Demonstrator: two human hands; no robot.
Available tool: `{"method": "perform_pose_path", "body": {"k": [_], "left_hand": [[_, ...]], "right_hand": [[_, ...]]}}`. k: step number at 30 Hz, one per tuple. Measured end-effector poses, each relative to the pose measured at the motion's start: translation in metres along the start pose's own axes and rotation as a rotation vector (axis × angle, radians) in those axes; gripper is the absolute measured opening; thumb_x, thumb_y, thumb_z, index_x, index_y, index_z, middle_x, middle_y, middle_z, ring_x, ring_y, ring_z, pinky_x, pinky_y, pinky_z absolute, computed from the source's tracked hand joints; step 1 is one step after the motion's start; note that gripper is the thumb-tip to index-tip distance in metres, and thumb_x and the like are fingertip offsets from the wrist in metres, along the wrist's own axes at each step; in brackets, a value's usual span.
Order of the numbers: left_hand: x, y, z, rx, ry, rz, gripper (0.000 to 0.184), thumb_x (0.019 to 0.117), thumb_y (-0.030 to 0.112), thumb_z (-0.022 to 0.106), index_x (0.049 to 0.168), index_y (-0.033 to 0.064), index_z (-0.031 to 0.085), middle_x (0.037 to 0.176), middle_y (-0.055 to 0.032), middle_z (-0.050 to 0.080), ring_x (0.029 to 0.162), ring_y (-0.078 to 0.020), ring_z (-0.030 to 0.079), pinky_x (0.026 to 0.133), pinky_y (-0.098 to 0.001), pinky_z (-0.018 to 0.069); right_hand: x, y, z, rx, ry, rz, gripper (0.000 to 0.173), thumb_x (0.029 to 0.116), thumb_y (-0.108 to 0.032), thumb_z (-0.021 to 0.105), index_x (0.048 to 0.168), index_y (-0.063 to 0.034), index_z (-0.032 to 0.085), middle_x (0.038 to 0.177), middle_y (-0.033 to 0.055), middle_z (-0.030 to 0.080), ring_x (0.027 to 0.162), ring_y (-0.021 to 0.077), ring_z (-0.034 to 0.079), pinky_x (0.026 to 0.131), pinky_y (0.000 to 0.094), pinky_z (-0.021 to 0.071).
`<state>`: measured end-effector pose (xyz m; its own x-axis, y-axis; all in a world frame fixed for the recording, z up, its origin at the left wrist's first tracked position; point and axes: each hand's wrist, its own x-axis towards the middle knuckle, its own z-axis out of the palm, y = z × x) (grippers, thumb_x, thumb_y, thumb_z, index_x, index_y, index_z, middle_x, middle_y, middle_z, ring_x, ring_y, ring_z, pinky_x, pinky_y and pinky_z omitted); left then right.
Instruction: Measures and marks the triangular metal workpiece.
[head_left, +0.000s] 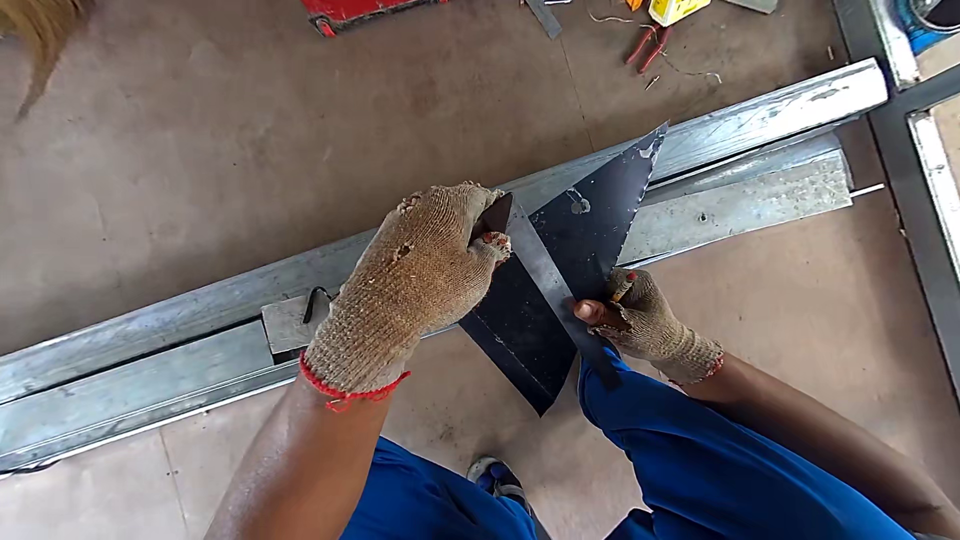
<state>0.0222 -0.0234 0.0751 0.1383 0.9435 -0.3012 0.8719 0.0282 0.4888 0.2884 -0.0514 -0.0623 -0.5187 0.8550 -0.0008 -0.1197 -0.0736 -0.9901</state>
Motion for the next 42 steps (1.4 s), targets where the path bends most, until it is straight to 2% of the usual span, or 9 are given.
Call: {"method": "perform_pose_path", "body": {"k": [4,7,11,13,17,20,25,39,42], "left_hand": [[0.002,0.004,-0.004,0.048,-0.013,0.003,0.019,0.0983,0.027,0.066,0.114,0.0163,0.069,0.093,-0.0032,0.067,0.085,-0.0195,0.065,0.073,-0.0464,0.0525],[0.002,0.005,-0.005,0.056,-0.018,-0.008,0.020,0.0983,0.027,0.067,0.116,0.0166,0.069,0.097,-0.0041,0.069,0.089,-0.0208,0.066,0.076,-0.0478,0.0534],[0.003,0.005,-0.004,-0.007,-0.014,-0.022,0.015,0.0978,0.023,0.067,0.110,0.0162,0.068,0.092,-0.0028,0.067,0.084,-0.0188,0.064,0.072,-0.0461,0.0519],[0.005,0.005,-0.004,-0.034,-0.026,-0.042,0.016,0.0985,0.022,0.067,0.114,0.0159,0.069,0.094,-0.0031,0.068,0.085,-0.0183,0.066,0.074,-0.0456,0.0538],[0.007,0.005,-0.004,-0.045,-0.049,-0.047,0.014,0.0993,0.024,0.066,0.111,0.0169,0.069,0.091,-0.0017,0.067,0.083,-0.0170,0.064,0.072,-0.0441,0.0523],[0.008,0.003,-0.005,-0.056,-0.063,-0.040,0.018,0.0991,0.025,0.066,0.115,0.0172,0.069,0.095,-0.0015,0.068,0.086,-0.0159,0.065,0.075,-0.0436,0.0539],[0.011,0.004,-0.006,-0.056,-0.082,-0.070,0.012,0.1003,0.025,0.065,0.110,0.0187,0.068,0.088,0.0003,0.067,0.076,-0.0142,0.064,0.067,-0.0402,0.0528],[0.015,-0.001,-0.001,-0.075,-0.069,-0.033,0.028,0.1001,0.024,0.065,0.127,0.0164,0.067,0.106,-0.0036,0.070,0.096,-0.0177,0.067,0.083,-0.0458,0.0546],[0.018,-0.001,0.001,-0.066,-0.075,-0.041,0.027,0.1002,0.025,0.065,0.126,0.0173,0.066,0.106,-0.0033,0.070,0.096,-0.0174,0.067,0.083,-0.0458,0.0547]], "right_hand": [[-0.001,-0.001,-0.001,-0.028,-0.020,-0.006,0.022,0.0935,-0.033,0.077,0.096,-0.0114,0.070,0.079,-0.0038,0.070,0.068,0.0048,0.066,0.062,0.0236,0.0586],[-0.001,-0.005,-0.001,-0.022,-0.028,0.008,0.021,0.0926,-0.030,0.078,0.097,-0.0108,0.070,0.079,-0.0031,0.070,0.068,0.0052,0.066,0.062,0.0237,0.0584],[-0.002,-0.013,0.000,-0.003,-0.007,0.005,0.014,0.0923,-0.020,0.077,0.098,-0.0105,0.069,0.079,-0.0030,0.070,0.066,0.0049,0.065,0.061,0.0228,0.0581],[-0.002,-0.014,0.000,-0.037,0.010,-0.001,0.013,0.0918,-0.017,0.076,0.099,-0.0089,0.069,0.081,-0.0017,0.071,0.069,0.0064,0.067,0.064,0.0243,0.0597],[-0.005,-0.011,0.000,-0.092,0.047,0.005,0.017,0.0934,-0.023,0.075,0.101,-0.0088,0.069,0.082,-0.0016,0.071,0.070,0.0068,0.067,0.064,0.0253,0.0594],[-0.006,-0.010,0.001,-0.103,0.049,0.008,0.019,0.0941,-0.025,0.075,0.100,-0.0091,0.069,0.081,-0.0024,0.071,0.070,0.0057,0.067,0.064,0.0244,0.0588],[-0.006,-0.007,0.000,-0.086,0.038,0.007,0.020,0.0938,-0.026,0.076,0.103,-0.0101,0.068,0.083,-0.0032,0.071,0.070,0.0054,0.067,0.064,0.0239,0.0593],[-0.005,-0.013,0.000,-0.084,0.030,0.048,0.015,0.0950,-0.021,0.073,0.103,-0.0103,0.067,0.082,-0.0036,0.069,0.070,0.0046,0.065,0.064,0.0224,0.0580],[-0.005,-0.010,0.000,-0.089,0.028,0.066,0.011,0.0958,-0.019,0.071,0.101,-0.0105,0.067,0.081,-0.0033,0.068,0.069,0.0049,0.064,0.063,0.0221,0.0564]]}}
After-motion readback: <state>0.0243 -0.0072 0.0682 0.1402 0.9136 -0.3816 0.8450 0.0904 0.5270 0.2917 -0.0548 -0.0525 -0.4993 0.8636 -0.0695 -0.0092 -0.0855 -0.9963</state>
